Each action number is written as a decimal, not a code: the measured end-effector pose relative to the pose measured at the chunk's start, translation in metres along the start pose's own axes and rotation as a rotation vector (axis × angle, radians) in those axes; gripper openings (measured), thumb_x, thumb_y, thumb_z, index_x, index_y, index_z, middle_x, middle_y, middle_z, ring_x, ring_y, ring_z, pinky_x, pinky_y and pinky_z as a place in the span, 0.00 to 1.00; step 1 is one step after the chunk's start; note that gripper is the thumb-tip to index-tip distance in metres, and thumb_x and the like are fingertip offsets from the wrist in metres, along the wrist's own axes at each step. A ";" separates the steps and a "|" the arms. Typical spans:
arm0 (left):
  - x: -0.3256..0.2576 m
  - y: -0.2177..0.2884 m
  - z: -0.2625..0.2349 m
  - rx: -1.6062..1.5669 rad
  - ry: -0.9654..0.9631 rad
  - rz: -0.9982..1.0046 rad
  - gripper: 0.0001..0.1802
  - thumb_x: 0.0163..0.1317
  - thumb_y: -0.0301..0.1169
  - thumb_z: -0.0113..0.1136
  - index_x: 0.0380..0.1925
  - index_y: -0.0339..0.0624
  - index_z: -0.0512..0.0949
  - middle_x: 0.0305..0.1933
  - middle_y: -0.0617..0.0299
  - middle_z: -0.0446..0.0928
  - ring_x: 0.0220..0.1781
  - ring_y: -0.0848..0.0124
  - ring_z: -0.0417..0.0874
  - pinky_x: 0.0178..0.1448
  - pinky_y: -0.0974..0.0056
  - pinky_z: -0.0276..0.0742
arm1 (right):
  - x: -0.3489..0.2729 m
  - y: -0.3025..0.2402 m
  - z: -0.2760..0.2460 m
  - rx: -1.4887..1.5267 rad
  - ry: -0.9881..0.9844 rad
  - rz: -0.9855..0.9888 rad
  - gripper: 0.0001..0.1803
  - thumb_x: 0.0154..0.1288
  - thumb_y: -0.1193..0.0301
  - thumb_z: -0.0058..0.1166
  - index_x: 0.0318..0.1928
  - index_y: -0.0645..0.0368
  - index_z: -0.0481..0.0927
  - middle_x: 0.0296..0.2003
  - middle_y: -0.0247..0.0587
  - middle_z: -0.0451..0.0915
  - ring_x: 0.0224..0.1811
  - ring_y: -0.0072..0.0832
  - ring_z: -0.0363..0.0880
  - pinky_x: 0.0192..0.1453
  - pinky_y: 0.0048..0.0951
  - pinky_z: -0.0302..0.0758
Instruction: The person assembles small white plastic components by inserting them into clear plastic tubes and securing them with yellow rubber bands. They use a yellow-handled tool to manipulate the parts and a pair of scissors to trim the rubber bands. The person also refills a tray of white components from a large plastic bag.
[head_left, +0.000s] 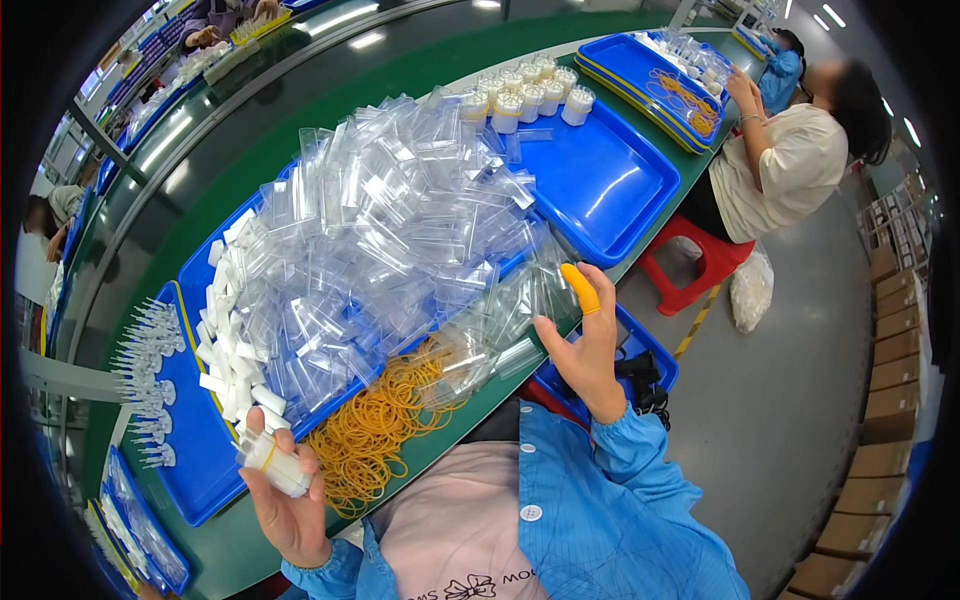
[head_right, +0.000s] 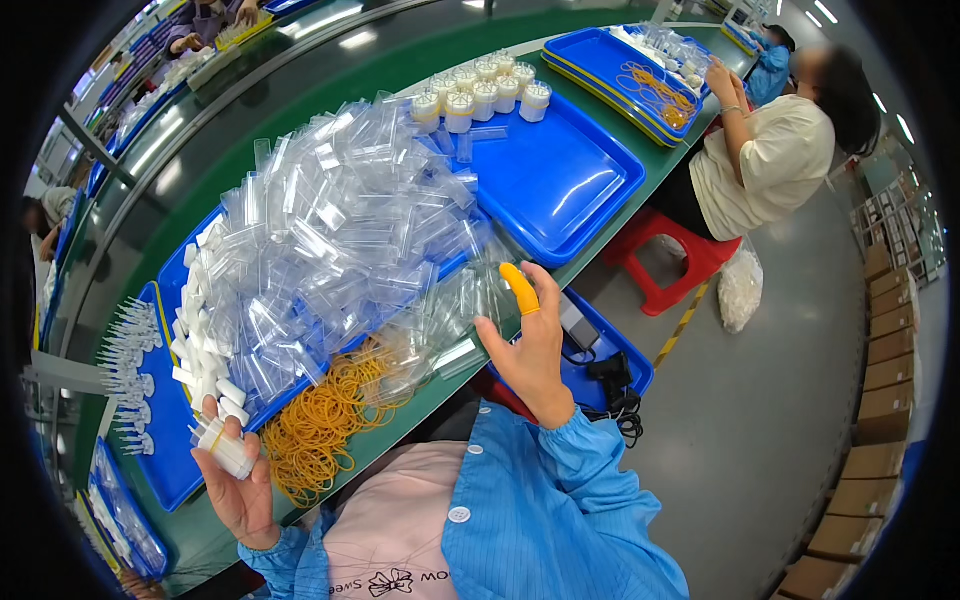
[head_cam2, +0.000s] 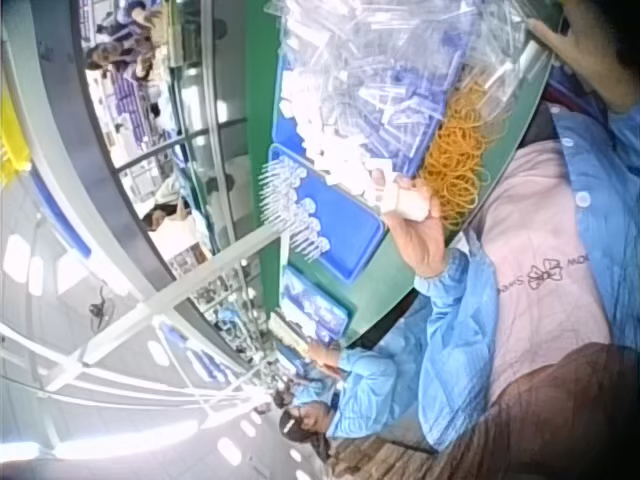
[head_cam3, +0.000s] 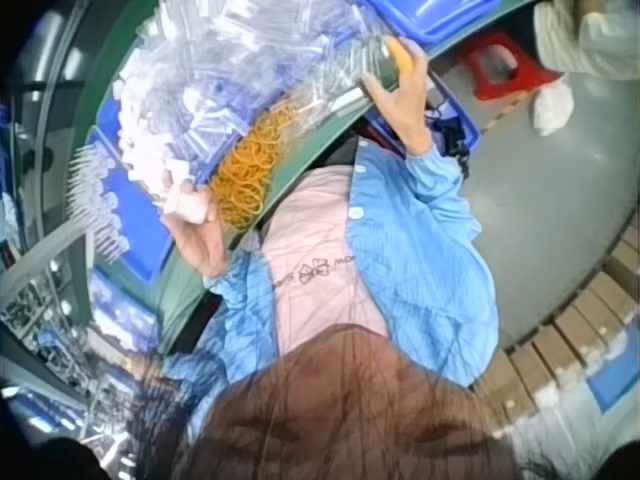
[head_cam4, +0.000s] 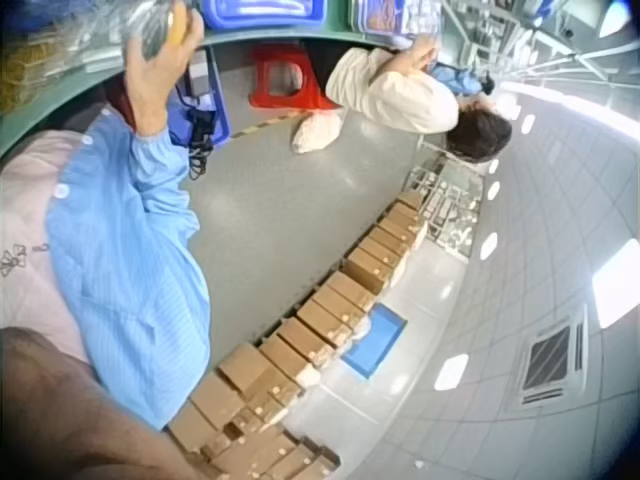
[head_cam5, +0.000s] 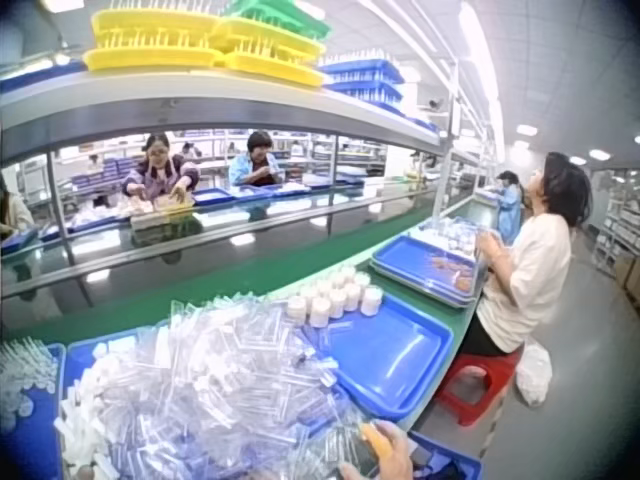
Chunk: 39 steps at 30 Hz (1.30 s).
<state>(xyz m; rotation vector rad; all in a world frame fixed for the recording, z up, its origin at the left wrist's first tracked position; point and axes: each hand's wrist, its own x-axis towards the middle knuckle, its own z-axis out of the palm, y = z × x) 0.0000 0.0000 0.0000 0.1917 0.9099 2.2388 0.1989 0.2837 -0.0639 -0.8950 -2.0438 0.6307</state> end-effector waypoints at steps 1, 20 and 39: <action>0.000 0.000 0.000 0.000 0.004 0.003 0.38 0.66 0.47 0.49 0.68 0.43 0.48 0.45 0.55 0.67 0.37 0.66 0.72 0.26 0.70 0.75 | 0.000 0.000 0.002 0.007 0.025 -0.002 0.31 0.49 0.74 0.62 0.56 0.64 0.69 0.59 0.46 0.63 0.61 0.44 0.64 0.64 0.36 0.62; 0.002 0.000 -0.004 -0.085 -0.011 -0.026 0.34 0.70 0.45 0.43 0.70 0.48 0.44 0.49 0.54 0.66 0.38 0.65 0.70 0.30 0.69 0.74 | -0.001 0.016 0.007 -0.057 0.125 -0.080 0.13 0.55 0.86 0.47 0.41 0.67 0.80 0.54 0.48 0.70 0.54 0.42 0.72 0.57 0.34 0.69; 0.006 -0.003 -0.005 -0.063 0.018 -0.034 0.35 0.69 0.45 0.45 0.70 0.47 0.45 0.49 0.54 0.68 0.37 0.67 0.70 0.28 0.70 0.71 | 0.002 0.026 0.003 0.020 0.195 -0.054 0.15 0.58 0.81 0.52 0.48 0.65 0.75 0.53 0.46 0.73 0.54 0.39 0.74 0.56 0.31 0.70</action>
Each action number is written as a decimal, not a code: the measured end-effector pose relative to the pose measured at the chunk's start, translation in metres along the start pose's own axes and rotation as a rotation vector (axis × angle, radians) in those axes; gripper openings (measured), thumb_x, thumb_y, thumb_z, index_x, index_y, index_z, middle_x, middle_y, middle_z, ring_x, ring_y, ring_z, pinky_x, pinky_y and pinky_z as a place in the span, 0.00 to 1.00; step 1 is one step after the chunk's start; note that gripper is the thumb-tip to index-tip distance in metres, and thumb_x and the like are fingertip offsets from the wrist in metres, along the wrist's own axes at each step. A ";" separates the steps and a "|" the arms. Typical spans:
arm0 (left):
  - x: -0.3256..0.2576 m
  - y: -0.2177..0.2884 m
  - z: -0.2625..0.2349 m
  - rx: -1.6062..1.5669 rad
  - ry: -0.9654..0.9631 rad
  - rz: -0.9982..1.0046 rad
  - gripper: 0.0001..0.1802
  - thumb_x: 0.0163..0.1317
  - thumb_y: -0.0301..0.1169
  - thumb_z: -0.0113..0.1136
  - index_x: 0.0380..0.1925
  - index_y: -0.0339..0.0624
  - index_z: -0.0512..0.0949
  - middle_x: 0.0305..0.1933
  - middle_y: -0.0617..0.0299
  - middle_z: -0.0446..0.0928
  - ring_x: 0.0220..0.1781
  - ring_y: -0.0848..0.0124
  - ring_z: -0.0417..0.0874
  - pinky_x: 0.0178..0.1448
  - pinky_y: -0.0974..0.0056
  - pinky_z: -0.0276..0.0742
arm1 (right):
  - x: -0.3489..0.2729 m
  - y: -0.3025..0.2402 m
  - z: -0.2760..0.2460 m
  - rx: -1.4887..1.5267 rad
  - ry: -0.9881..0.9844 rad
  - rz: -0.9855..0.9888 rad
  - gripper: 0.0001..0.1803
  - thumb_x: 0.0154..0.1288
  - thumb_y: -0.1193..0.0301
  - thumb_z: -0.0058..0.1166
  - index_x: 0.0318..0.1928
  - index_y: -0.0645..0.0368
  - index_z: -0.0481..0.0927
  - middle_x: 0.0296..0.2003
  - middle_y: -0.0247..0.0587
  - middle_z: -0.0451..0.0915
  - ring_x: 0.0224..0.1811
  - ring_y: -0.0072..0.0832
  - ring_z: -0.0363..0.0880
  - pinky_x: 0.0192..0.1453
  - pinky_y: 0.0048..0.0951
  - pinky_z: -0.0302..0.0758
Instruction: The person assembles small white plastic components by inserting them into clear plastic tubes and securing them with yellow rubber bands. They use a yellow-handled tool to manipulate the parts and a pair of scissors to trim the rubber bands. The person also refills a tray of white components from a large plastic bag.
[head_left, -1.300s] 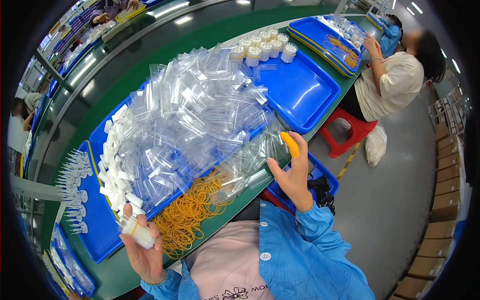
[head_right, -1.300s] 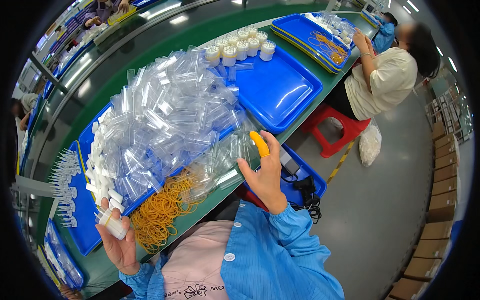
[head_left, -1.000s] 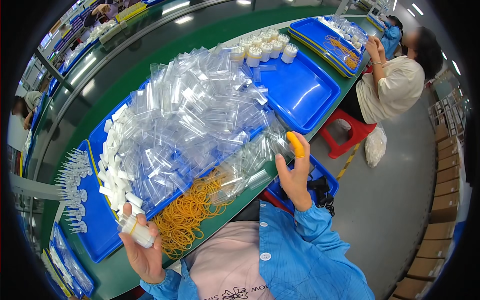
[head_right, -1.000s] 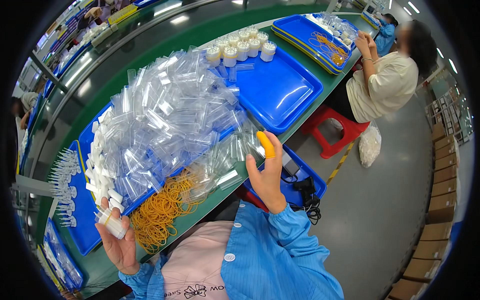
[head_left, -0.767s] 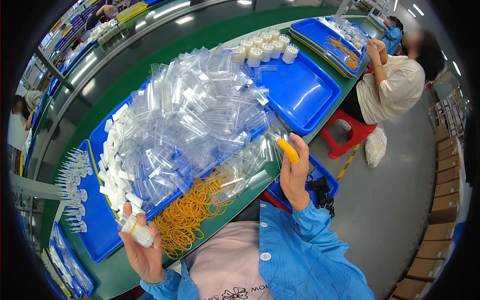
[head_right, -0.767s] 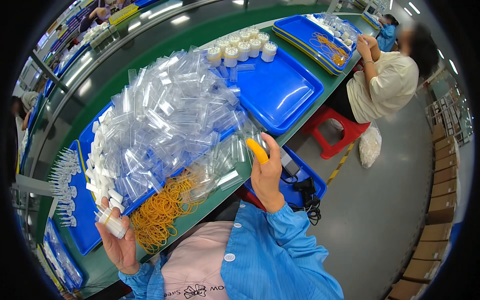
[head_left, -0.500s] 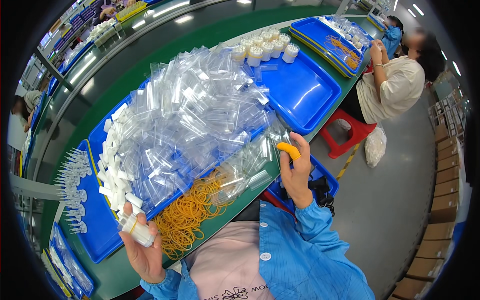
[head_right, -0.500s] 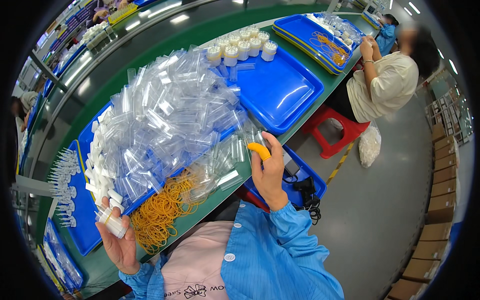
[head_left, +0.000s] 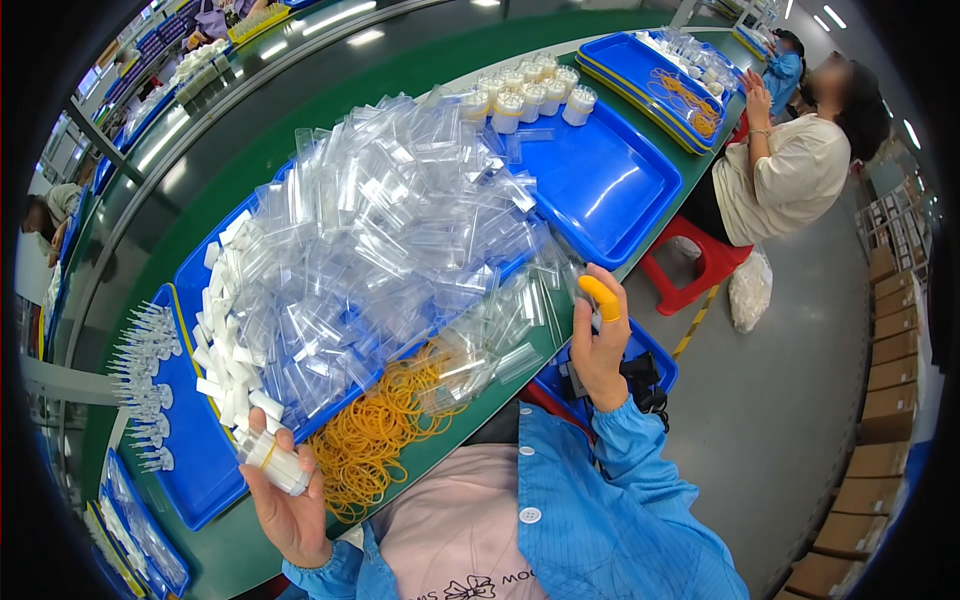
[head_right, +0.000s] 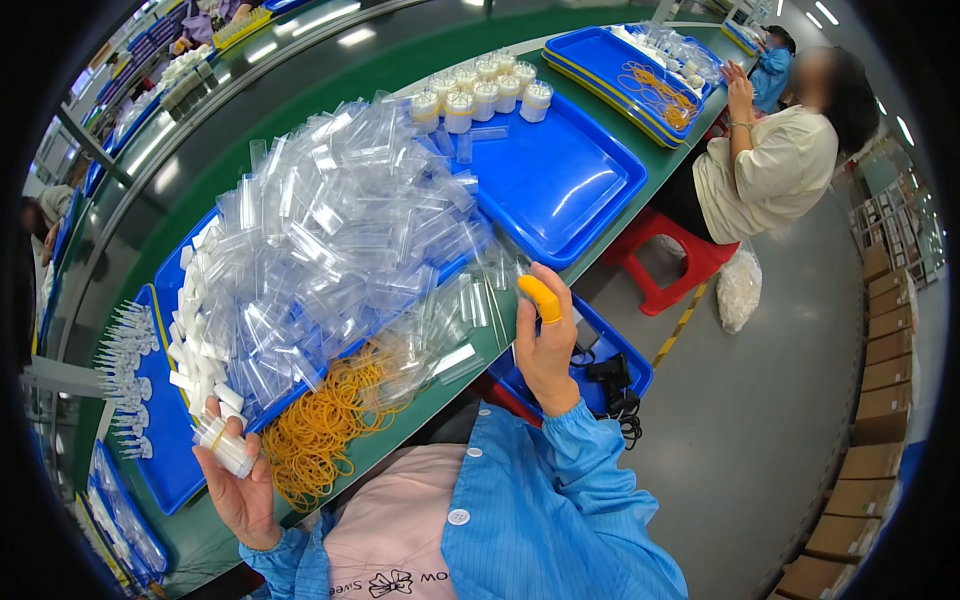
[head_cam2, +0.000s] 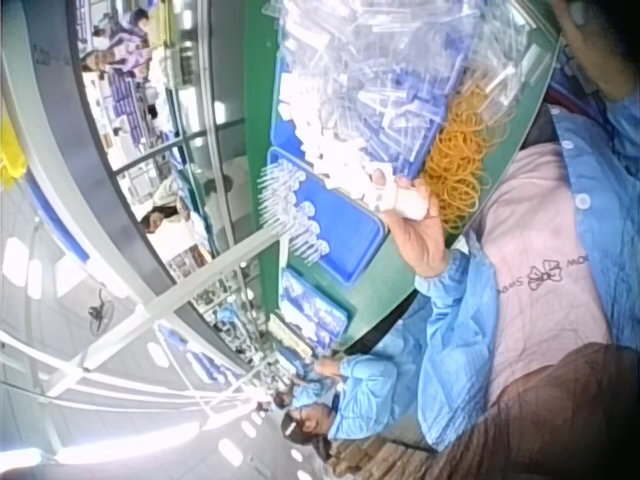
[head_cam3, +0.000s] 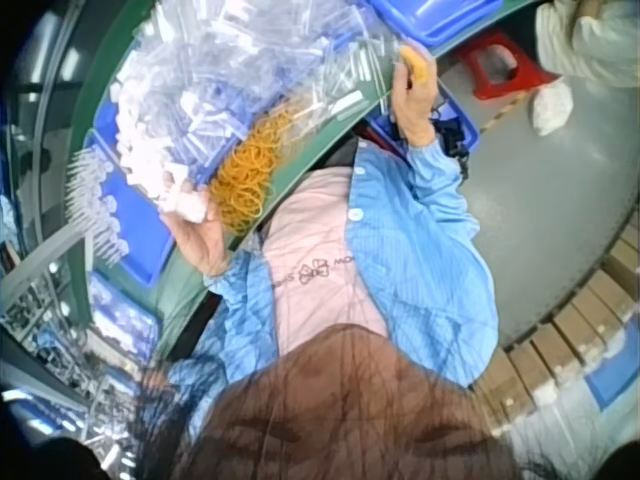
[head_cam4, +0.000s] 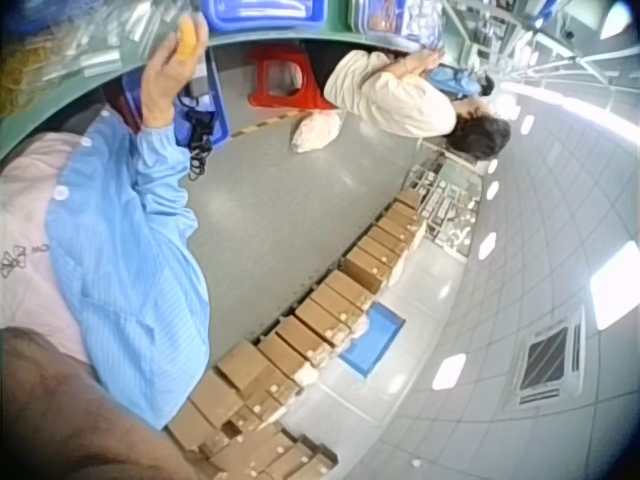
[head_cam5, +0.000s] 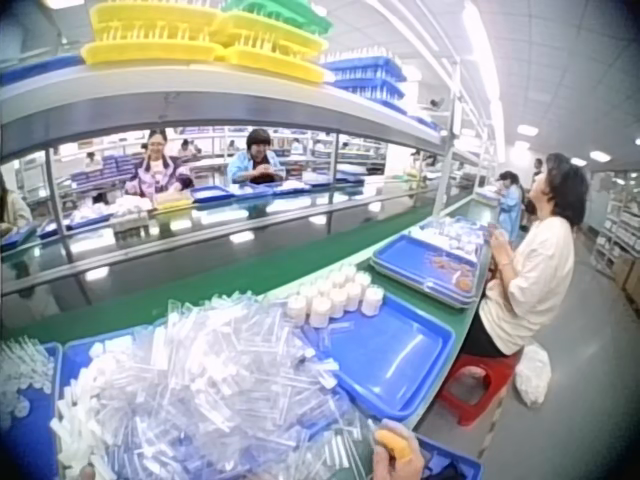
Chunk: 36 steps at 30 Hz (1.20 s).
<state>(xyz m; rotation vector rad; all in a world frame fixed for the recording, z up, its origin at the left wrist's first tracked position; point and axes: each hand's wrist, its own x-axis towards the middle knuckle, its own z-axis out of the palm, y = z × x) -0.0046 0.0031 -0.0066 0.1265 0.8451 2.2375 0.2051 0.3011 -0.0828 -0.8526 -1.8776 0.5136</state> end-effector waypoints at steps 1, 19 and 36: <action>0.000 0.000 0.000 -0.002 -0.003 -0.002 0.35 0.69 0.45 0.45 0.70 0.47 0.45 0.49 0.54 0.68 0.37 0.67 0.70 0.28 0.70 0.71 | 0.001 0.002 0.000 -0.009 0.009 -0.009 0.15 0.58 0.81 0.51 0.47 0.66 0.75 0.53 0.46 0.73 0.54 0.39 0.74 0.56 0.31 0.70; 0.001 0.001 0.000 -0.017 0.012 -0.004 0.34 0.69 0.45 0.45 0.69 0.47 0.45 0.48 0.55 0.68 0.37 0.67 0.71 0.28 0.71 0.72 | 0.003 -0.001 0.000 0.192 0.126 0.153 0.15 0.57 0.85 0.50 0.47 0.66 0.75 0.54 0.41 0.69 0.53 0.30 0.74 0.54 0.27 0.73; -0.011 0.005 -0.002 -0.025 0.014 0.037 0.34 0.69 0.46 0.44 0.69 0.47 0.47 0.47 0.55 0.67 0.38 0.66 0.70 0.30 0.70 0.73 | 0.116 0.026 -0.005 0.032 -0.283 0.001 0.14 0.55 0.75 0.57 0.44 0.57 0.81 0.47 0.42 0.77 0.49 0.34 0.76 0.50 0.29 0.72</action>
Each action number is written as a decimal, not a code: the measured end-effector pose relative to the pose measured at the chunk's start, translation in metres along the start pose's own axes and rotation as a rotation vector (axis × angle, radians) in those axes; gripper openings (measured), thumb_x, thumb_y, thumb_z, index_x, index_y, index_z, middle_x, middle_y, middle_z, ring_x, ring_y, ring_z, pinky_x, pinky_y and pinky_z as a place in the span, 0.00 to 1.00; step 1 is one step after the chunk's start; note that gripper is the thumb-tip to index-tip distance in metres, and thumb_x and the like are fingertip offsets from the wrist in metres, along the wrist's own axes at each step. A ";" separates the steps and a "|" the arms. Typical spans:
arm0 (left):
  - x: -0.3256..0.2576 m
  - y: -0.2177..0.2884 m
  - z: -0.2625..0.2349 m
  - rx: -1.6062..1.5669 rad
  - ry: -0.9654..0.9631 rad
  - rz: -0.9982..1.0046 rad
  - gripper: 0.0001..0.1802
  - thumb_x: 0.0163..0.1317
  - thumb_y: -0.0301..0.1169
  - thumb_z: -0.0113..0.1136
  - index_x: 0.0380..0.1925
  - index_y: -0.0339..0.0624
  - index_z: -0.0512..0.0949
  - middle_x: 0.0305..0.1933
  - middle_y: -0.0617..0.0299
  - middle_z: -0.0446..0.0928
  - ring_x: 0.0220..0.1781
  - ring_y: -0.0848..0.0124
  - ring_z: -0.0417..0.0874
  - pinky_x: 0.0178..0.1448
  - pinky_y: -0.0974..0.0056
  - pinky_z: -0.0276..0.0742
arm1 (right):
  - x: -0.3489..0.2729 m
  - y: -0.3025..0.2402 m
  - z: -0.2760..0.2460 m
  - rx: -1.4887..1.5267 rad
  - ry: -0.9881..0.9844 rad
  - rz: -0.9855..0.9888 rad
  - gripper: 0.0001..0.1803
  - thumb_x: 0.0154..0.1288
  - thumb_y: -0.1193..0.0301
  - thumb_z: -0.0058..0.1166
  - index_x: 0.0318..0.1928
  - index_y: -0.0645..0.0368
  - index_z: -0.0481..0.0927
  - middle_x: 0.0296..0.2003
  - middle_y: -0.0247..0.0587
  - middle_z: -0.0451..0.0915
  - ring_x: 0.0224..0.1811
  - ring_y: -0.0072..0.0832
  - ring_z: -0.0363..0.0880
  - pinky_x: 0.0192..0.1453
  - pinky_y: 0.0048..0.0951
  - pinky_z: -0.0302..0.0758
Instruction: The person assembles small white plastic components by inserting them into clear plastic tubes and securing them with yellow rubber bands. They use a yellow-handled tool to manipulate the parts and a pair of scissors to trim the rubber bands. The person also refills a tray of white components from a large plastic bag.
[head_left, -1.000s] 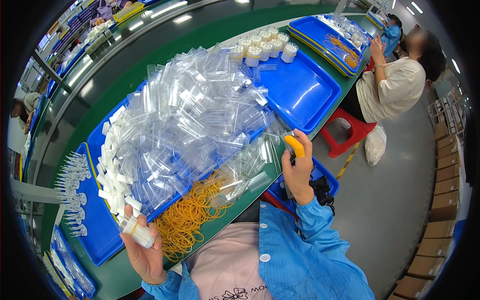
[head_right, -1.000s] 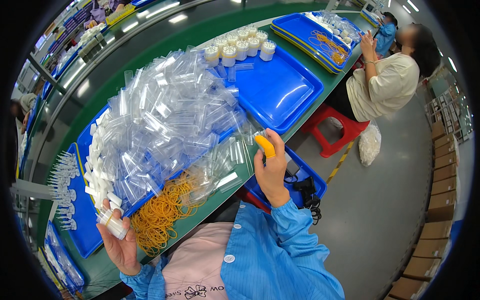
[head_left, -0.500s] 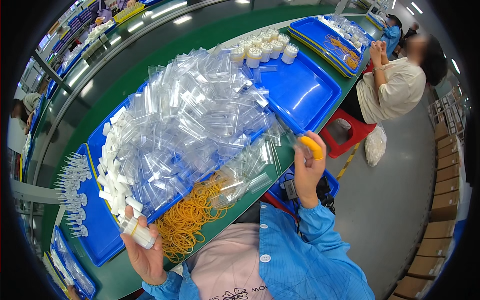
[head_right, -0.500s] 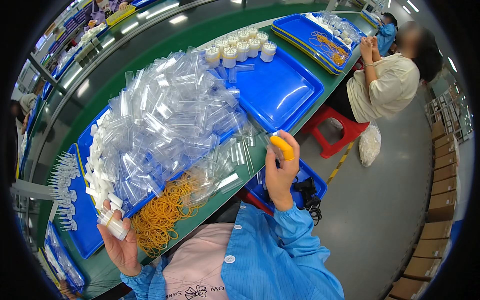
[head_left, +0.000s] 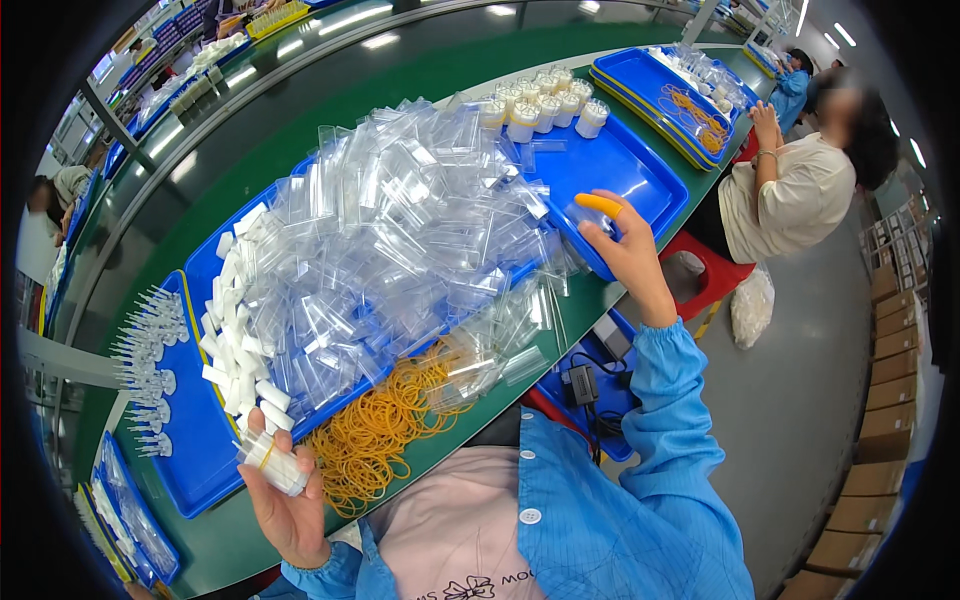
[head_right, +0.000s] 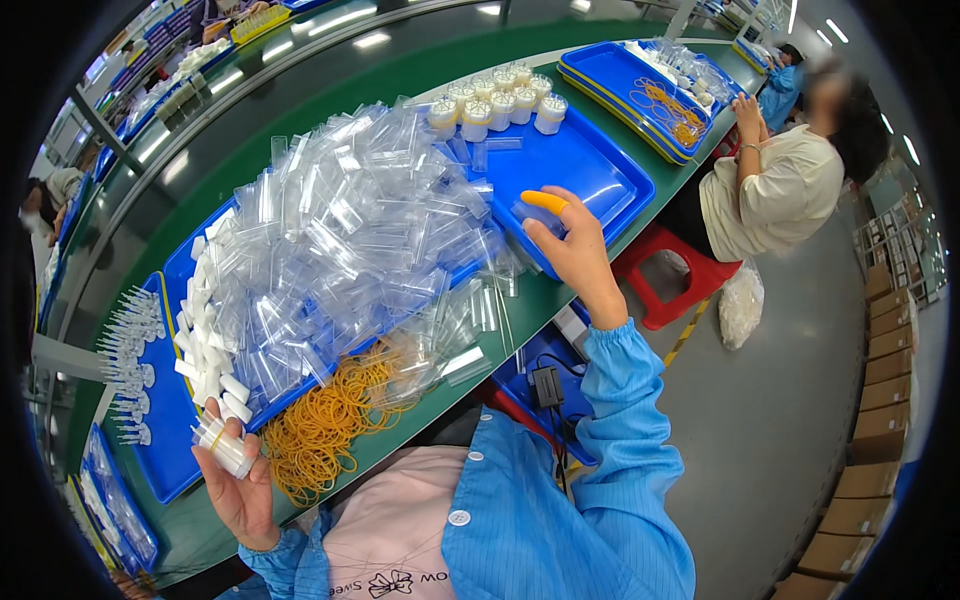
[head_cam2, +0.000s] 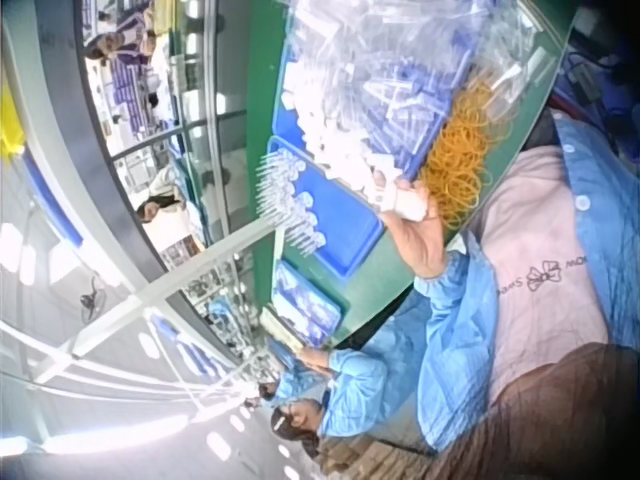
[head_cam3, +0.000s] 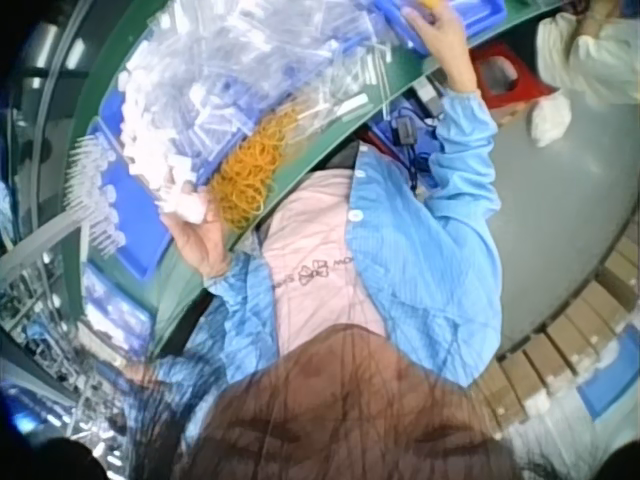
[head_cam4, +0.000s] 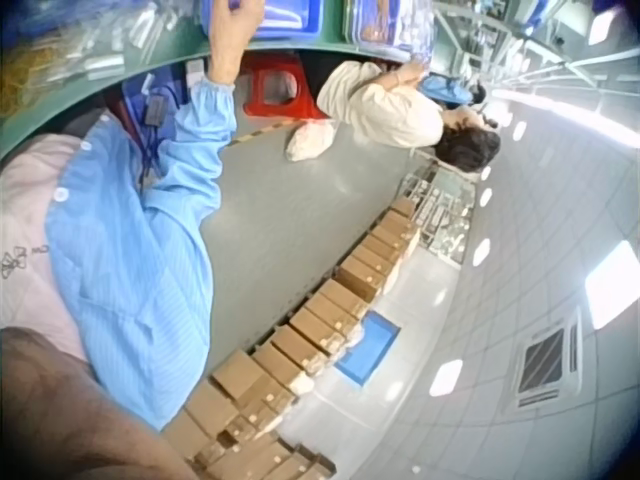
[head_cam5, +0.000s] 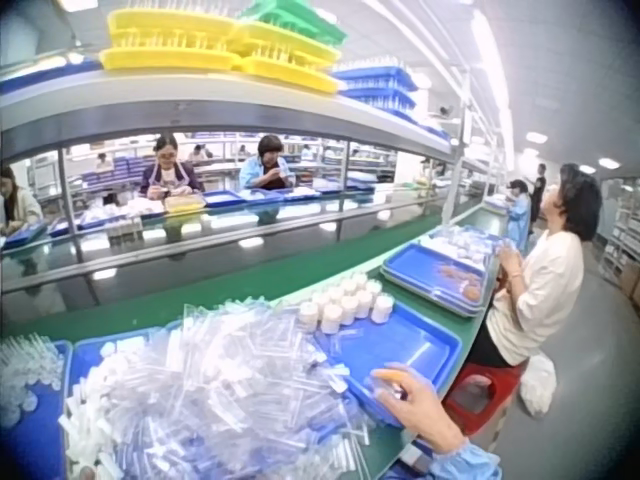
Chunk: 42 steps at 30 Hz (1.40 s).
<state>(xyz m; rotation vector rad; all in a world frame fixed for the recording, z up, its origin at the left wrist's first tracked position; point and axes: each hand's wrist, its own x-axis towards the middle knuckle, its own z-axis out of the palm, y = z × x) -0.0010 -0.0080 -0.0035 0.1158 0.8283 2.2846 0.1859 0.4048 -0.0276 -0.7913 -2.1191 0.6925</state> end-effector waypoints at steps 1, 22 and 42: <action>0.000 0.000 0.000 0.007 0.004 0.014 0.34 0.69 0.46 0.44 0.69 0.46 0.48 0.47 0.55 0.67 0.38 0.66 0.71 0.29 0.70 0.73 | -0.001 -0.001 0.000 -0.060 0.064 -0.060 0.13 0.55 0.75 0.57 0.43 0.58 0.81 0.47 0.42 0.78 0.48 0.36 0.77 0.50 0.29 0.72; -0.003 0.001 -0.002 -0.047 -0.025 -0.021 0.32 0.71 0.44 0.42 0.69 0.47 0.46 0.50 0.53 0.66 0.39 0.64 0.70 0.31 0.66 0.73 | -0.120 -0.029 -0.011 -0.422 -0.340 -0.548 0.19 0.44 0.77 0.55 0.42 0.59 0.81 0.41 0.36 0.76 0.43 0.33 0.76 0.45 0.31 0.76; -0.002 -0.004 -0.005 -0.006 -0.055 -0.019 0.36 0.67 0.53 0.44 0.67 0.43 0.52 0.48 0.54 0.69 0.41 0.64 0.73 0.35 0.64 0.75 | -0.107 -0.066 -0.022 0.321 0.067 0.080 0.10 0.64 0.79 0.50 0.46 0.67 0.75 0.38 0.44 0.81 0.31 0.22 0.79 0.37 0.20 0.75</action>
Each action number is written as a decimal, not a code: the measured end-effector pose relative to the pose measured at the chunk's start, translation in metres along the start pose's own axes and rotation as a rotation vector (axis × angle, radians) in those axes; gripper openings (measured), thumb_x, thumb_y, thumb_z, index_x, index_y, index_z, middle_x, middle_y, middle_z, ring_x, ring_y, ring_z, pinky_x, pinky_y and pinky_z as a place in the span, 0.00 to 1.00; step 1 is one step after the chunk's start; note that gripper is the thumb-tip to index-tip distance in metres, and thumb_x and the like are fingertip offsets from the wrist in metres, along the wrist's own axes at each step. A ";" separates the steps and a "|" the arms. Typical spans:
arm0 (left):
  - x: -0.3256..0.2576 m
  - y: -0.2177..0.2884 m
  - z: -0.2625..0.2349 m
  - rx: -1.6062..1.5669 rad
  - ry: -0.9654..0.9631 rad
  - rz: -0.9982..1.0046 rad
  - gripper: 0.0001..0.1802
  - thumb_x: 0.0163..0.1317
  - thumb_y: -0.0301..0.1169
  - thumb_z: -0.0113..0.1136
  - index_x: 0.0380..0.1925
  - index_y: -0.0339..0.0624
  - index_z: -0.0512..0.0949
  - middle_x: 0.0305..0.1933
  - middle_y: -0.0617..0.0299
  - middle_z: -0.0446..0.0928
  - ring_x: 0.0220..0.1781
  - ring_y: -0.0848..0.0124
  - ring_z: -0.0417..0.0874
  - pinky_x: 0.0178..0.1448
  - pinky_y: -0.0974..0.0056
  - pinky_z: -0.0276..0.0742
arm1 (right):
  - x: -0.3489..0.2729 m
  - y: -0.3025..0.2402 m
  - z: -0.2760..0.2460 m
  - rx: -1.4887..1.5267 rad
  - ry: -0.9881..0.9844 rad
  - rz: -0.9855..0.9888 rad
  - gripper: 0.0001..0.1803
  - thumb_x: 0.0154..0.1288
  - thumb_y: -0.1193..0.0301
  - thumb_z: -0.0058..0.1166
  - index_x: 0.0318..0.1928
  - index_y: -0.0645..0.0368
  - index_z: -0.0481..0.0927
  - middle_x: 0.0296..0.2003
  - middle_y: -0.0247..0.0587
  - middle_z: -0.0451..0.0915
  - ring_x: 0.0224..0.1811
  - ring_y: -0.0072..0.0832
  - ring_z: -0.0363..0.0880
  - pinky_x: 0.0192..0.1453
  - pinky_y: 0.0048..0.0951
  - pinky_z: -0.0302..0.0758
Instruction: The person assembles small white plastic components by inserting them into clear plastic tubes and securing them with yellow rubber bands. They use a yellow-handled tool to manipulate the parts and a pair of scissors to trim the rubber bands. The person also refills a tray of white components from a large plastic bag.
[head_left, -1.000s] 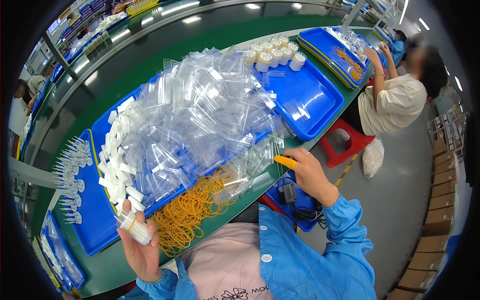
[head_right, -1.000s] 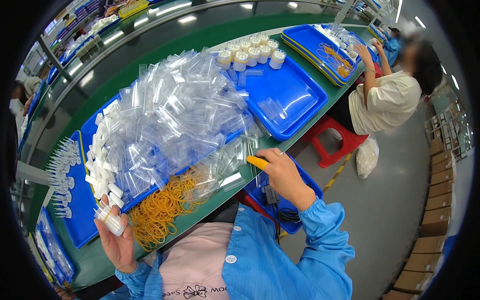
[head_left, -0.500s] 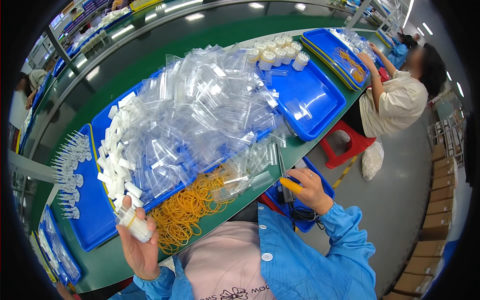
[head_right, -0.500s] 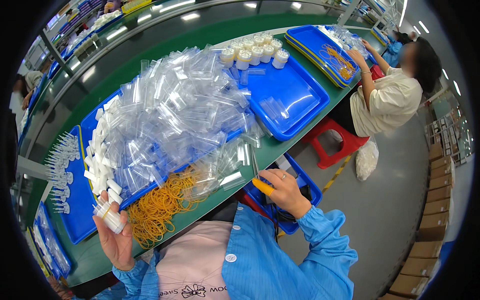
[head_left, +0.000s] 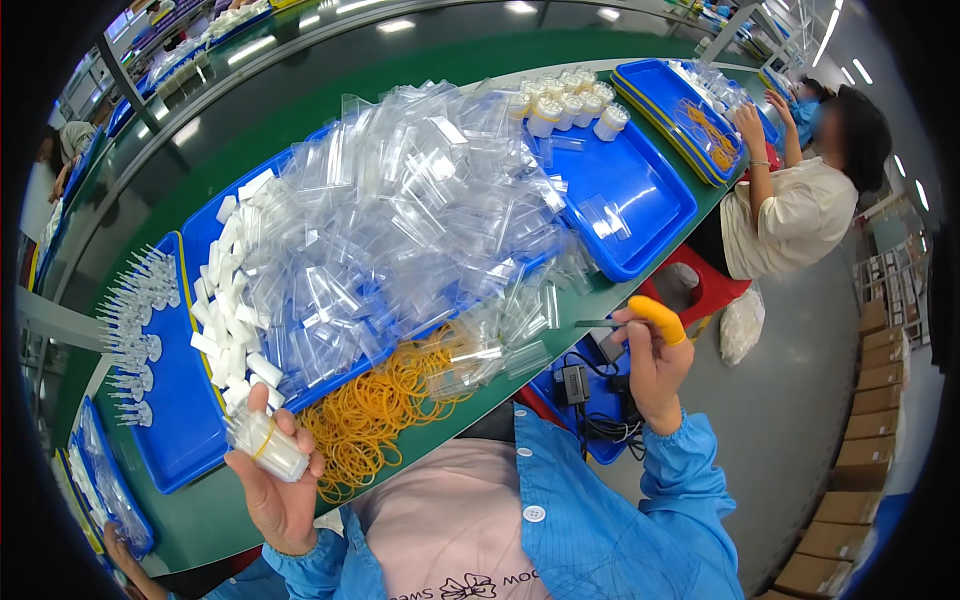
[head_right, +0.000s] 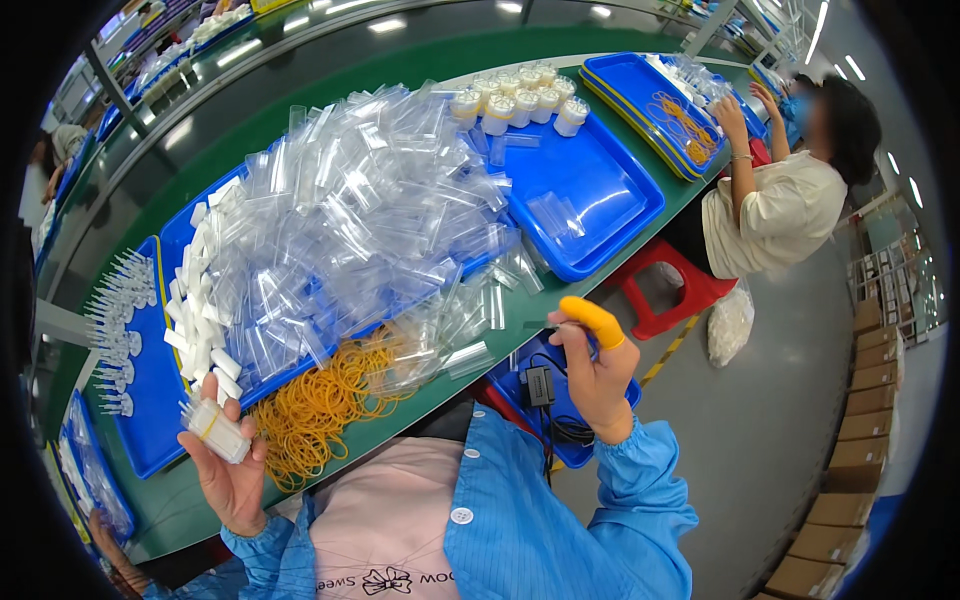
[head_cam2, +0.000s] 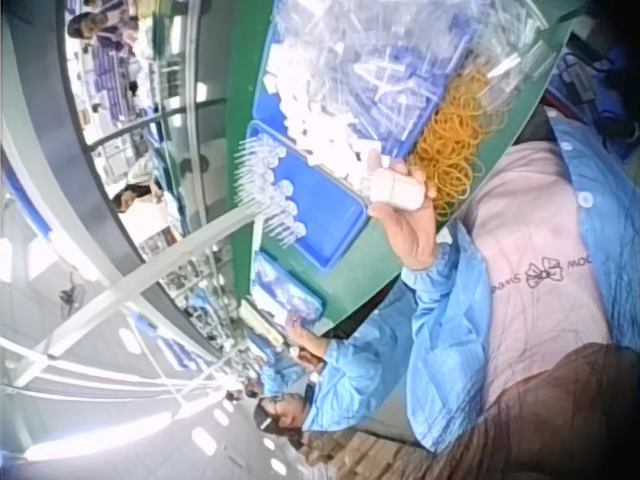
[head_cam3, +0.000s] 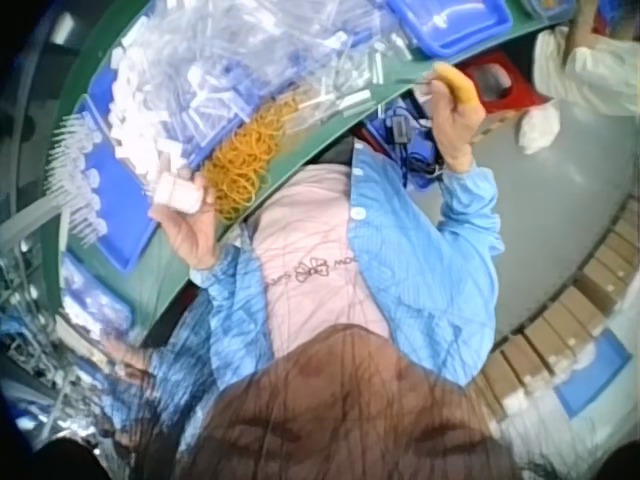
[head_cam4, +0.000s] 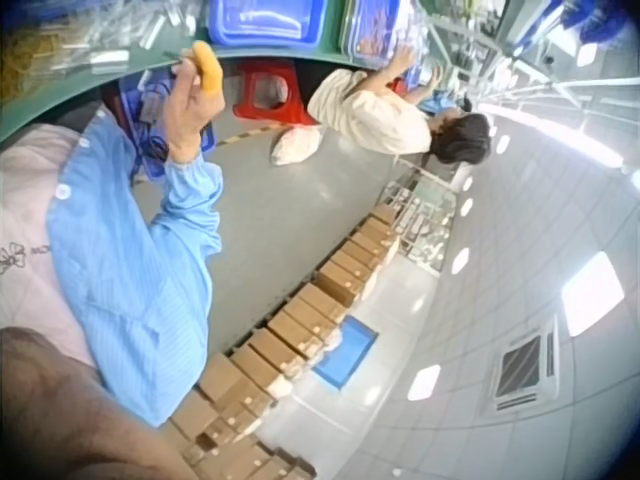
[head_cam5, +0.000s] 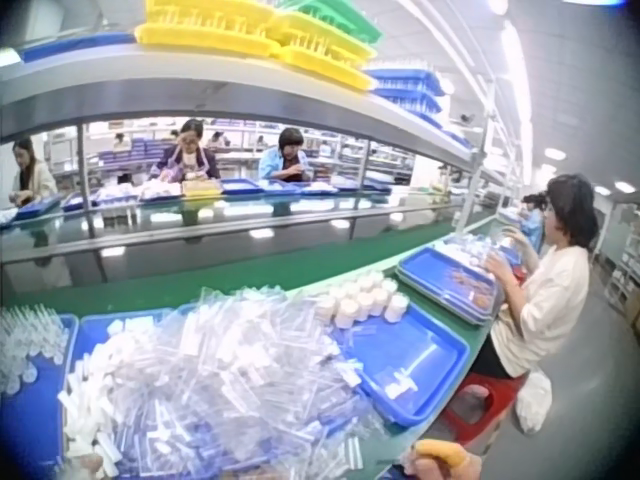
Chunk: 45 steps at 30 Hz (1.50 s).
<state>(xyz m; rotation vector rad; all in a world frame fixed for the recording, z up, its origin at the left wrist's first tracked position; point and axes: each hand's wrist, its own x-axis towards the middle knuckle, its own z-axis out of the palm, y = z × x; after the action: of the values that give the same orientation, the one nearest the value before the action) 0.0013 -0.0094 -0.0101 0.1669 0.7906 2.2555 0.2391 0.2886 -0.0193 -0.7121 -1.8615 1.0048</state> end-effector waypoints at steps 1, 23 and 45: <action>0.001 0.001 0.003 -0.003 0.006 -0.016 0.36 0.67 0.53 0.43 0.67 0.43 0.52 0.47 0.54 0.70 0.40 0.64 0.74 0.34 0.64 0.75 | 0.004 -0.003 0.001 -0.026 -0.004 0.015 0.12 0.63 0.79 0.50 0.48 0.68 0.75 0.36 0.43 0.80 0.32 0.23 0.78 0.38 0.21 0.75; -0.007 -0.006 0.011 0.330 -0.096 -0.075 0.39 0.64 0.57 0.45 0.62 0.36 0.55 0.36 0.56 0.69 0.27 0.70 0.73 0.22 0.69 0.73 | 0.033 0.010 -0.001 -0.481 -0.332 -0.090 0.07 0.57 0.73 0.58 0.34 0.65 0.80 0.30 0.48 0.80 0.30 0.38 0.79 0.35 0.31 0.73; -0.012 -0.021 0.025 1.044 -0.339 -0.043 0.35 0.56 0.34 0.64 0.63 0.39 0.62 0.55 0.51 0.72 0.55 0.62 0.76 0.57 0.64 0.69 | -0.026 -0.093 0.121 0.502 -0.425 0.094 0.12 0.66 0.69 0.48 0.36 0.67 0.77 0.30 0.46 0.80 0.29 0.26 0.77 0.35 0.26 0.73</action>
<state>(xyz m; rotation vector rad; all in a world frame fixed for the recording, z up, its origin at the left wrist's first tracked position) 0.0314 0.0063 -0.0007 0.9624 1.6605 1.4987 0.1367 0.1778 0.0148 -0.2983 -1.8136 1.7080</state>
